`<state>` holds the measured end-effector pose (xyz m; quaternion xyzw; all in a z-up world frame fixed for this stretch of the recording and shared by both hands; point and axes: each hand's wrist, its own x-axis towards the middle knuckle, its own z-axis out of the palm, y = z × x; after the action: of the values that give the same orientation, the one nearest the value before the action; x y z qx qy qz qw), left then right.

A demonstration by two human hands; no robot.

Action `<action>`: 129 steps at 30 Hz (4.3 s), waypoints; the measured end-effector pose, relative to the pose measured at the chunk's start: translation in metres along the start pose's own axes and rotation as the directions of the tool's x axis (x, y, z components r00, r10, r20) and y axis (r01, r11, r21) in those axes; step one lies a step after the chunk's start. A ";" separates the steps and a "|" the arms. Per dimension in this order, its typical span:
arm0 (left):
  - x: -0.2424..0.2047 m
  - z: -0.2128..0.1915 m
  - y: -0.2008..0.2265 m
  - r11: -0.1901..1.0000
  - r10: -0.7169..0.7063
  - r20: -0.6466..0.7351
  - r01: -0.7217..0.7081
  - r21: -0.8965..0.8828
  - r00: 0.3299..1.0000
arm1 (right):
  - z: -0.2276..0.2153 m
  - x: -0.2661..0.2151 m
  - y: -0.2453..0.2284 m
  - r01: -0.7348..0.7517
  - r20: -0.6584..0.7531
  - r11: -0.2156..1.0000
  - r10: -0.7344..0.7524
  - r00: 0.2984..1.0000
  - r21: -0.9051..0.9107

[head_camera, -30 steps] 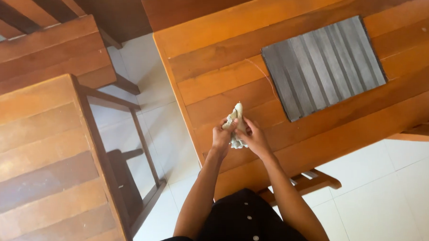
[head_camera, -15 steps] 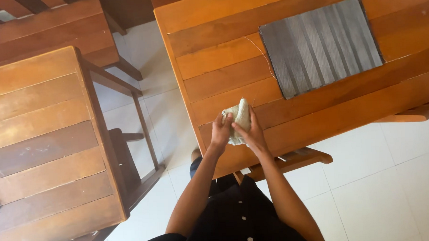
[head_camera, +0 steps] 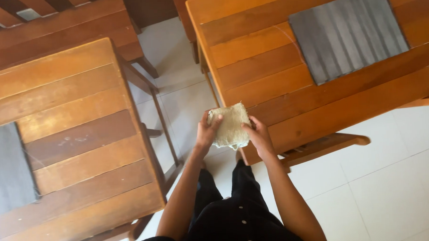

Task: Cleaning a wooden restaurant table with a cloth and arranging placemats.

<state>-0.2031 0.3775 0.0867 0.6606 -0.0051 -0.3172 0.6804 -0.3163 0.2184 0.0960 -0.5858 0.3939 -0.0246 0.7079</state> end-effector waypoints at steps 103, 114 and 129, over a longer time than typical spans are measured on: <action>-0.132 -0.493 -0.052 0.475 0.569 -0.184 -0.138 0.869 0.802 | 0.530 0.094 0.049 0.333 0.295 -0.010 -0.491 0.819 -0.943; -0.120 -0.491 -0.056 0.468 0.611 -0.186 -0.162 0.869 0.769 | 0.400 -0.145 0.130 0.306 0.315 -0.072 -0.208 0.926 -0.949; -0.115 -0.543 -0.047 0.574 0.449 -0.022 -0.269 0.773 0.893 | 0.571 -0.268 0.219 0.595 0.564 -0.010 -0.330 0.757 -0.804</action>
<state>-0.0838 0.9178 0.0225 0.8967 -0.1967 -0.0665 0.3909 -0.2592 0.8821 0.0542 -0.9856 0.0202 0.0568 0.1578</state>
